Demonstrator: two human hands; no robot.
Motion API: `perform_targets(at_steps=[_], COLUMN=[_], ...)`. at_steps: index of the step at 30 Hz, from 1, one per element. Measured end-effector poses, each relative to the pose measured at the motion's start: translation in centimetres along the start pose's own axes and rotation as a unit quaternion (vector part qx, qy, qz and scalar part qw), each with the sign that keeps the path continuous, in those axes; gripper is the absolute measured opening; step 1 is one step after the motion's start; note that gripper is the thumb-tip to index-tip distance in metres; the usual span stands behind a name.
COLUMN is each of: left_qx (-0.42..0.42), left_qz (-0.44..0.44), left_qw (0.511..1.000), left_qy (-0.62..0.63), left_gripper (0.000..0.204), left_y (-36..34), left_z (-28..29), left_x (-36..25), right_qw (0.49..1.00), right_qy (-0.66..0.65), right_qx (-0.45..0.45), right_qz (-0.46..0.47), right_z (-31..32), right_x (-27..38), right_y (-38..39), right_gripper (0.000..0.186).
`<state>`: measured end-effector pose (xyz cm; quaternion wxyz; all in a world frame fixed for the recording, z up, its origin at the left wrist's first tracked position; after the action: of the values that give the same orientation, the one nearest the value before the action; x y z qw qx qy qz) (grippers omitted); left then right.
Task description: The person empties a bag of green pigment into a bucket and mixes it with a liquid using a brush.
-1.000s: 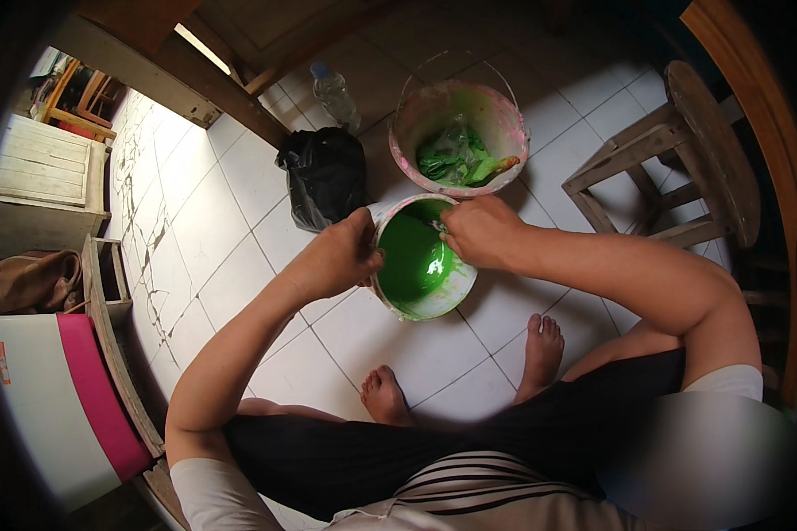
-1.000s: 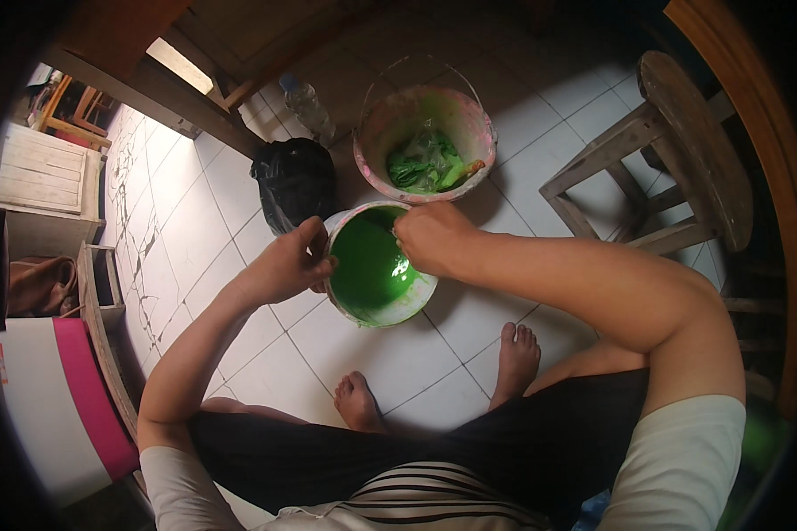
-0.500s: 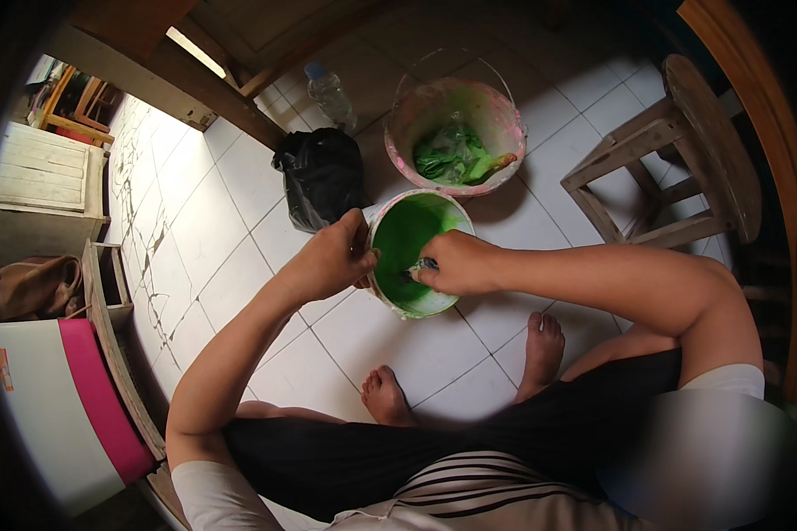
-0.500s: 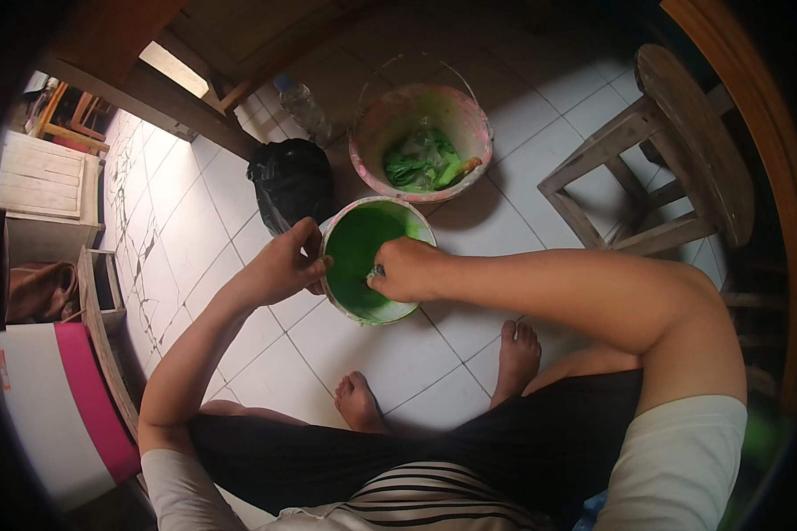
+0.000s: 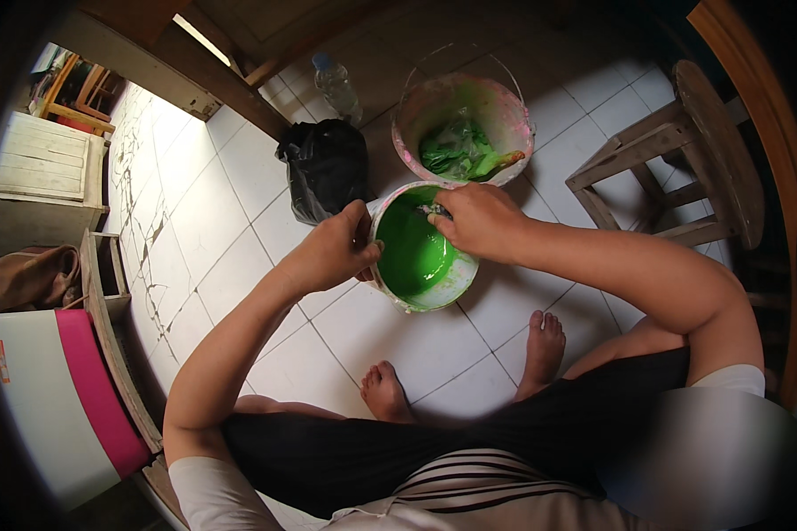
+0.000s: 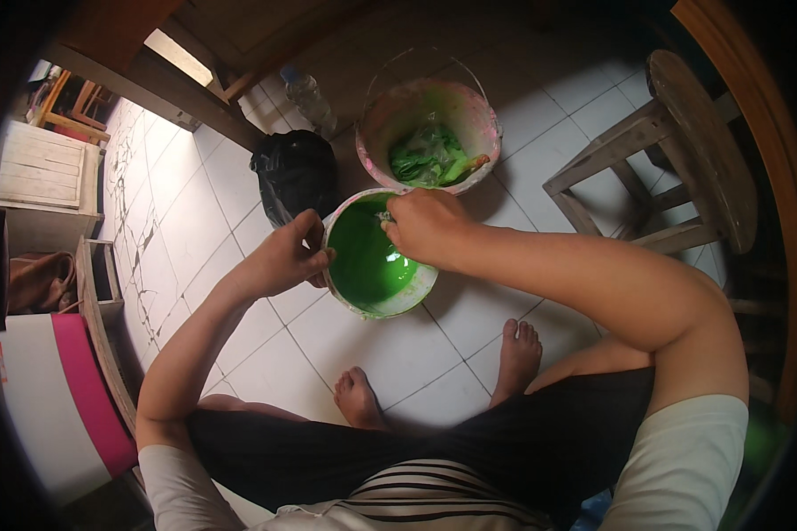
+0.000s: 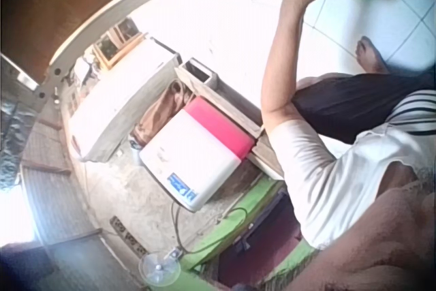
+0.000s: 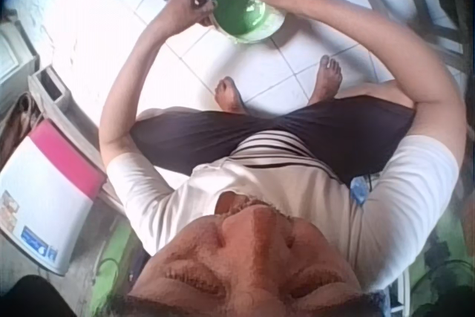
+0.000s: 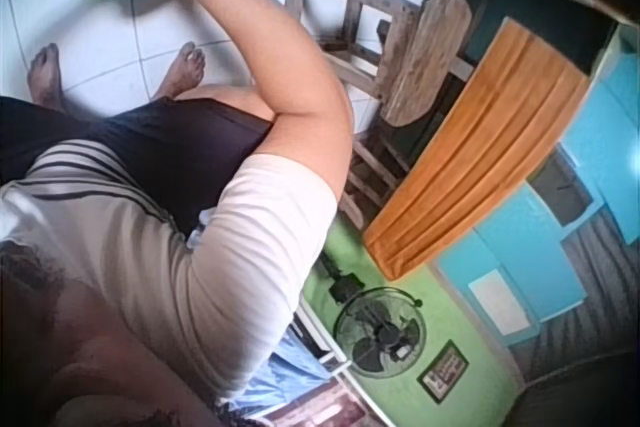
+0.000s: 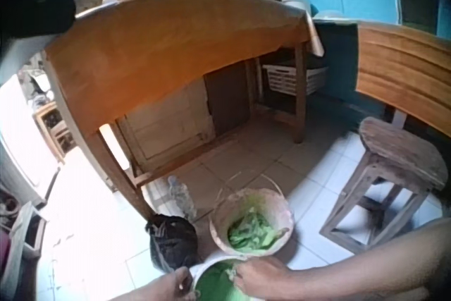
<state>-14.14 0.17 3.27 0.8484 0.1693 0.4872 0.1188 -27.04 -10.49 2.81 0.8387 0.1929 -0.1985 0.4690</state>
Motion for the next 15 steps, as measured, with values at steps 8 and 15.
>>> perform_targets(at_steps=[8,15], left_qx=[0.029,0.028], left_qz=[0.009,0.015], left_qw=[0.998,0.998], left_qy=[-0.047,-0.048], left_gripper=[0.024,0.023], left_y=[-0.1,0.0], left_z=[0.0,0.1], left_x=[0.0,0.0], right_qw=[0.999,0.997], right_qy=[0.033,-0.029], right_qx=[0.032,0.076], right_qz=[-0.006,-0.009], right_z=[-1.5,-2.8], right_x=[-0.5,1.3], right_y=[0.6,1.6], right_gripper=[0.023,0.026])
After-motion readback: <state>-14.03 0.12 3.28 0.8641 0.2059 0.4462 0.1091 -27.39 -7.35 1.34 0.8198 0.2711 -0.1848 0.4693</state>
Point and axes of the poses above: each hand's wrist, its own y-axis away from the middle knuckle, its own z-axis out of the back of the hand, x = y × z, the point moved 9 cm from there along -y, towards the middle knuckle, and after that the axes turned 4 degrees about -z, right-handed, at the moved point
